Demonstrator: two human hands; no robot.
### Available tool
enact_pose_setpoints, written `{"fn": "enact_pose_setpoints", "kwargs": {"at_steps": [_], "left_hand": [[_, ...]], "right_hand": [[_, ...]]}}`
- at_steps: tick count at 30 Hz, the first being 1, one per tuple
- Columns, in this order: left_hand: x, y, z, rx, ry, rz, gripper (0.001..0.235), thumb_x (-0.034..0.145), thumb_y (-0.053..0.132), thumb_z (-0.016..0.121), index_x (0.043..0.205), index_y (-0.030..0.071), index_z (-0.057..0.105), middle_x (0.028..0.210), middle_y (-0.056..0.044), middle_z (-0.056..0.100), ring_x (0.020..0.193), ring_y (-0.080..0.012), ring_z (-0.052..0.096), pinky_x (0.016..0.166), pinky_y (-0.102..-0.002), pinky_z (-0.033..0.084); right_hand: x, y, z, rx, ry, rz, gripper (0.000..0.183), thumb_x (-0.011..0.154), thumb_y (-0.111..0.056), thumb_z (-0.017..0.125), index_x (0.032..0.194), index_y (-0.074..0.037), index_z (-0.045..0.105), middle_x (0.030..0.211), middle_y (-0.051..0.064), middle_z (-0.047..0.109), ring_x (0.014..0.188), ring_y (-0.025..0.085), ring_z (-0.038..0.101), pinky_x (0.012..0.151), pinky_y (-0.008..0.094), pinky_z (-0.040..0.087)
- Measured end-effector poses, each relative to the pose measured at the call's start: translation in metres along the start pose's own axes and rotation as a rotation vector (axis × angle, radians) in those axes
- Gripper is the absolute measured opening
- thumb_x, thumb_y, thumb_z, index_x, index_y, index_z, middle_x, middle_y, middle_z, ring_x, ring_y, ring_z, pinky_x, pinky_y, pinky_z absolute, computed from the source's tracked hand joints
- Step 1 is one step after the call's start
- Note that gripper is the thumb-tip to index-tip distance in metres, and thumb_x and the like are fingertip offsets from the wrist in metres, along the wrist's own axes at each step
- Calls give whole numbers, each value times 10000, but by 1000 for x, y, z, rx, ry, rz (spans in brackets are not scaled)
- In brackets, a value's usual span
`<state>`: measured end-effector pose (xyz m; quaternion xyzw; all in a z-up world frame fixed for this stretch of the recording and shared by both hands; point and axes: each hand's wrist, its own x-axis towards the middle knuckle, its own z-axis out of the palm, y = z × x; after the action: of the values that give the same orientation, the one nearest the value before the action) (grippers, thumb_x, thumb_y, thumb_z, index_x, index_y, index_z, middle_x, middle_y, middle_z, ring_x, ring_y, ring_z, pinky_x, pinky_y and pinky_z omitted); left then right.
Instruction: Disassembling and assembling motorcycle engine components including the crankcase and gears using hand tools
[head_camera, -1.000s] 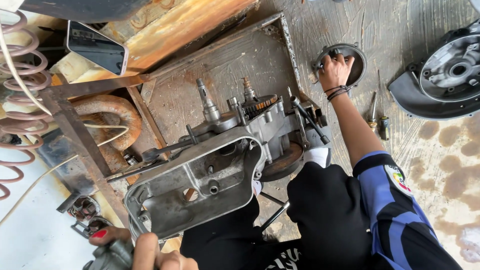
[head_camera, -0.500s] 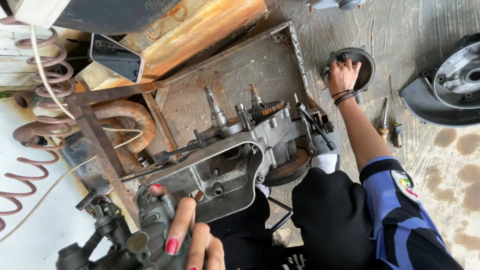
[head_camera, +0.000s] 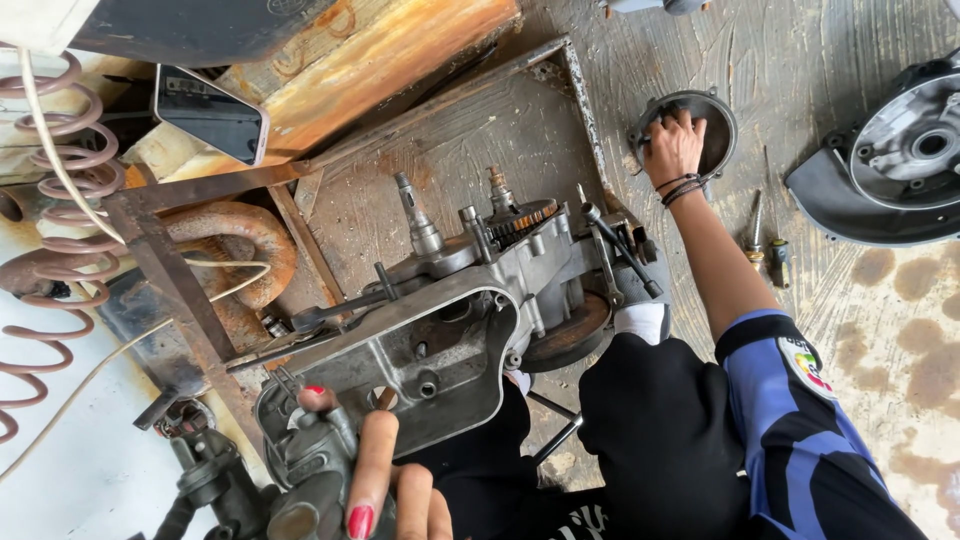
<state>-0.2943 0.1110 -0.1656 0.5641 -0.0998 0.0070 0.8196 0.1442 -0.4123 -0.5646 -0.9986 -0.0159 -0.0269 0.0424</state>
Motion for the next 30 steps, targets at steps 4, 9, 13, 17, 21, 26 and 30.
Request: {"fn": "enact_pose_setpoints", "kwargs": {"at_steps": [4, 9, 13, 17, 21, 26, 30], "left_hand": [[46, -18, 25, 58, 16, 19, 466, 1000, 114, 725, 1440, 146, 575, 1420, -92, 567, 1299, -334, 556, 1178, -581, 444], [133, -38, 67, 108, 17, 91, 457, 994, 115, 730, 1427, 140, 586, 1447, -83, 565, 1333, -323, 551, 1217, -572, 432], [211, -32, 124, 126, 42, 181, 450, 989, 117, 733, 1417, 134, 595, 1470, -75, 564, 1361, -315, 548, 1248, -565, 423], [289, 13, 193, 170, 96, 301, 444, 984, 118, 736, 1408, 129, 604, 1492, -68, 562, 1388, -307, 544, 1279, -558, 414], [343, 70, 236, 370, 506, 284, 1043, 675, 329, 872, 1551, 197, 322, 1463, -177, 497, 1247, -309, 616, 1177, -517, 536], [331, 71, 227, 784, 492, 396, 1039, 697, 562, 812, 1489, 22, 413, 1486, -182, 563, 1373, -328, 621, 1221, -457, 538], [315, 82, 225, 858, 432, 404, 1018, 740, 607, 793, 1513, 59, 421, 1504, -128, 557, 1365, -360, 644, 1168, -506, 594]], "right_hand": [[-4, -3, -6, -27, -11, -22, 232, 745, -266, 871, 934, -203, 752, 980, 3, 689, 1085, 228, 541, 910, 426, 366], [2, -6, -53, 128, 172, -8, 225, 807, -211, 869, 918, -166, 679, 932, -2, 619, 1022, 223, 558, 863, 399, 388], [-15, 6, -105, 447, 299, 84, 199, 883, -163, 859, 972, -191, 683, 886, -6, 675, 876, 237, 663, 775, 365, 477], [-18, -8, -250, 878, 508, 109, 144, 1000, 25, 856, 1016, 29, 713, 954, 150, 736, 798, 229, 701, 670, 323, 595], [-38, -25, -377, 1127, 554, -14, 178, 1005, 170, 805, 1095, 77, 683, 1064, 226, 725, 978, 299, 730, 877, 342, 643], [-83, -71, -530, 1284, 621, -151, 231, 1075, -49, 837, 1112, -2, 614, 1120, 210, 661, 1063, 281, 676, 1001, 349, 588], [-116, -146, -624, 1166, 546, -363, 205, 1054, -51, 737, 1040, 33, 551, 1055, 274, 587, 908, 360, 696, 823, 355, 565]]}}
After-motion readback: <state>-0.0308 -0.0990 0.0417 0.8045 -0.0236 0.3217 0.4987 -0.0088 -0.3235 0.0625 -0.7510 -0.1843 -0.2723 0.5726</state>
